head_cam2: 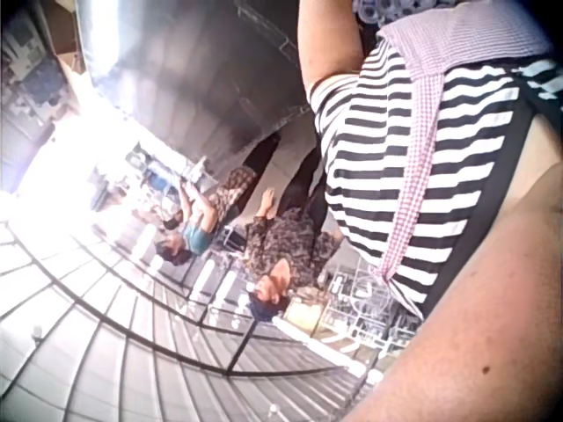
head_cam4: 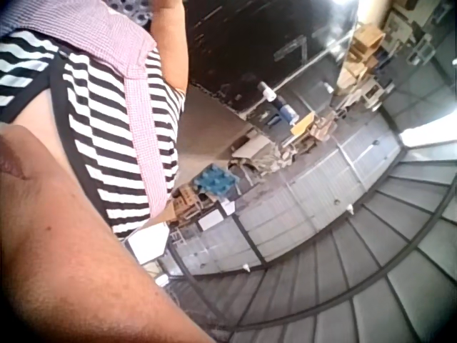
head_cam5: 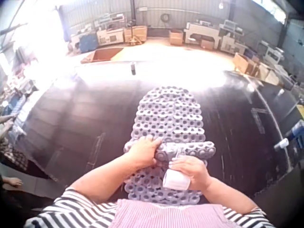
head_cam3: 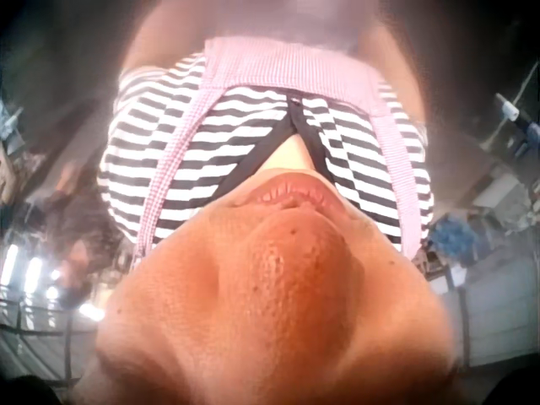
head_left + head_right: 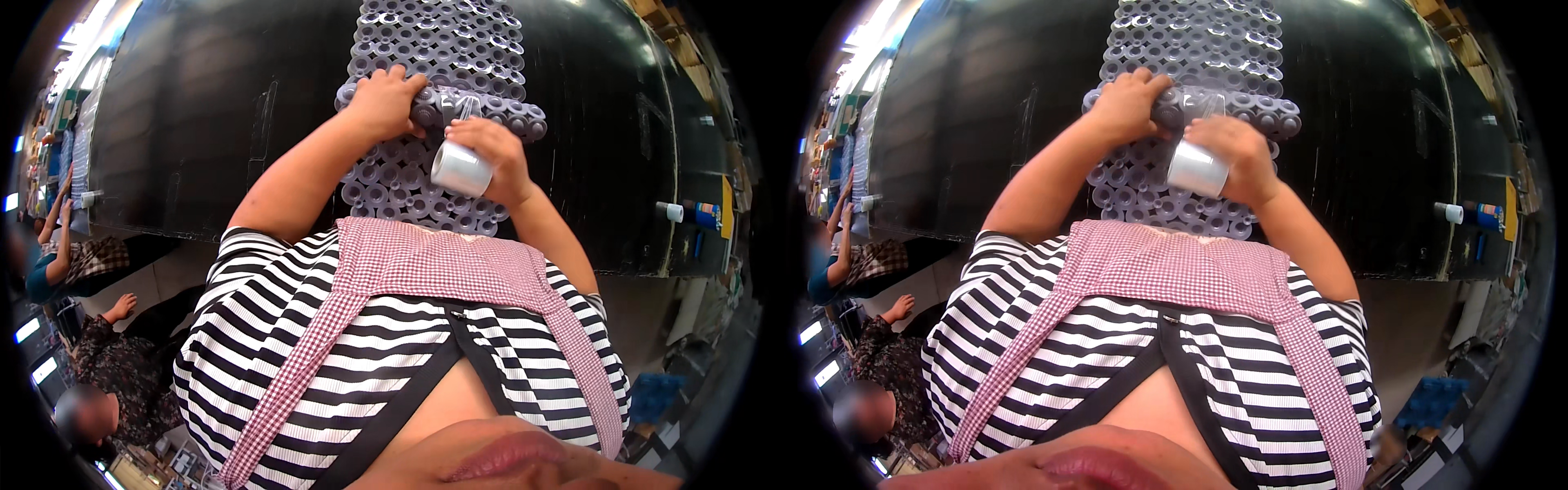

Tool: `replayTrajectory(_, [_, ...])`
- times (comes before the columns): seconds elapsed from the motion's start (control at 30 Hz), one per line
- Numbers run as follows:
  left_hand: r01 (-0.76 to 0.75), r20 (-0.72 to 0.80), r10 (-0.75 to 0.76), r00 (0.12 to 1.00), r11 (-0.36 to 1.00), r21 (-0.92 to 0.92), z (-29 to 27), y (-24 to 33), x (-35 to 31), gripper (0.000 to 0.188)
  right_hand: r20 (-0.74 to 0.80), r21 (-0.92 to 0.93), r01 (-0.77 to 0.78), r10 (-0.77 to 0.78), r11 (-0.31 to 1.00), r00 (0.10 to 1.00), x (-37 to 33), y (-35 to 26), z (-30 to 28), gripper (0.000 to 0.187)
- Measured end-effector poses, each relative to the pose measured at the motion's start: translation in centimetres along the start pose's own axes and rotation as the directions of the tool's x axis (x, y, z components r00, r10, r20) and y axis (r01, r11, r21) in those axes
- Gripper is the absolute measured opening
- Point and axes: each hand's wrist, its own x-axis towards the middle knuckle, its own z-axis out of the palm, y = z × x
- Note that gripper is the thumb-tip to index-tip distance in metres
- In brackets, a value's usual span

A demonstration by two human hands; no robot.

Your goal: The person rolls up grey rubber mats by hand and secures each roll with a piece of clear adhesive tape before placing them into a box.

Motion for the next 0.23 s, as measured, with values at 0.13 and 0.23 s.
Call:
replayTrajectory(0.13, [0.05, 0.163, -0.019, 0.986, 0.98, -0.193, -2.7, -3.2, 4.6, 0.086, 0.033, -0.159, -0.026, 0.032, 0.987, 0.999, -1.1, 0.3, 2.0, 0.056])
replayTrajectory(0.23, [0.06, 0.192, -0.011, 0.981, 0.967, -0.247, -4.1, -3.6, 6.9, 0.082, 0.009, -0.196, -0.047, 0.05, 0.98, 0.999, -0.5, 3.6, 3.2, 0.073])
